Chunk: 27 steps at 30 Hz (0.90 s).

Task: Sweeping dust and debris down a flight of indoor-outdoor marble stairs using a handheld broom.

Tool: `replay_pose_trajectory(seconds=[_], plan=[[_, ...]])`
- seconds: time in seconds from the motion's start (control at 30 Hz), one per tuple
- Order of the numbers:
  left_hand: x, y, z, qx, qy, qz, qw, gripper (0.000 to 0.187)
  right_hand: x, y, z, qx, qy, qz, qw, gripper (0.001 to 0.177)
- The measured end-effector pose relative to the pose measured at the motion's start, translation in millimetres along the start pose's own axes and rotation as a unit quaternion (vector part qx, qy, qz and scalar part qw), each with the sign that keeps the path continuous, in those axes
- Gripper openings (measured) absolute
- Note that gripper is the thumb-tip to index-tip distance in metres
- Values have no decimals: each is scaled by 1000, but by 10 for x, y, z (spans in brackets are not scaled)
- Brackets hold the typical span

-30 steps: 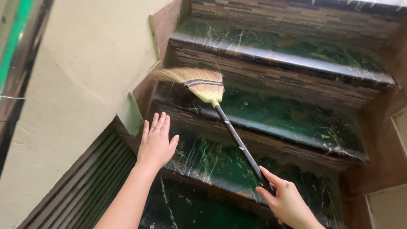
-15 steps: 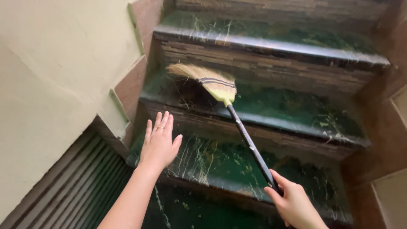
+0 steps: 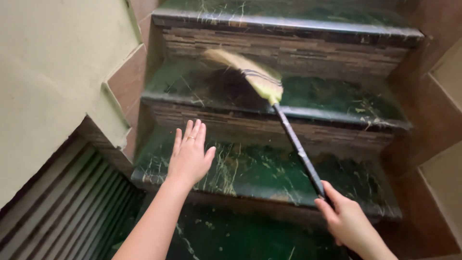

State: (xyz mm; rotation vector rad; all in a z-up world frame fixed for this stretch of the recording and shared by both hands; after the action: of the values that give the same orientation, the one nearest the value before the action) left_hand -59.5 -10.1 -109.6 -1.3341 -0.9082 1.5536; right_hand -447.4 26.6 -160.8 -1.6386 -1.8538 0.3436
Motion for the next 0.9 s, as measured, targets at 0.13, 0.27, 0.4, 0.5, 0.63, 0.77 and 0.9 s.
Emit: replay_pose_trajectory(seconds=[0.13, 0.27, 0.4, 0.5, 0.63, 0.77, 0.9], plan=[[163, 63, -37, 8, 5, -7, 1000, 76, 88, -42, 218, -22, 9, 21, 999, 59], [289, 84, -81, 2, 15, -8, 1000, 77, 224, -230, 367, -27, 21, 59, 998, 58], [402, 64, -24, 10, 34, -8, 999, 78, 213, -571, 806, -19, 13, 127, 992, 54], [412, 27, 59, 8, 45, -16, 999, 76, 276, -876, 909, -3, 23, 167, 986, 47], [444, 8, 145, 18, 62, -8, 998, 76, 15, -1321, 1329, 28, 11, 186, 982, 34], [512, -18, 234, 20, 82, -4, 996, 74, -497, -1593, 2060, -87, 44, 155, 983, 24], [581, -24, 300, 35, 89, -12, 995, 75, -520, -1484, 2015, -125, 84, 119, 981, 21]])
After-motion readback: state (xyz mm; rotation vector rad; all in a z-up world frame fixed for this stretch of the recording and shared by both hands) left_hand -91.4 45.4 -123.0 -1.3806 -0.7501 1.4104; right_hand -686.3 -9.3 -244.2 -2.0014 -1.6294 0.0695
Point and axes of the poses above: each hand's wrist, its own x-axis away from the middle knuckle, its own y-axis out of the palm, z = x × y, the point moved 9 cm from there along -x, towards the middle knuckle, and after that the axes turned 3 degrees about -z, right-handed, at the moved point
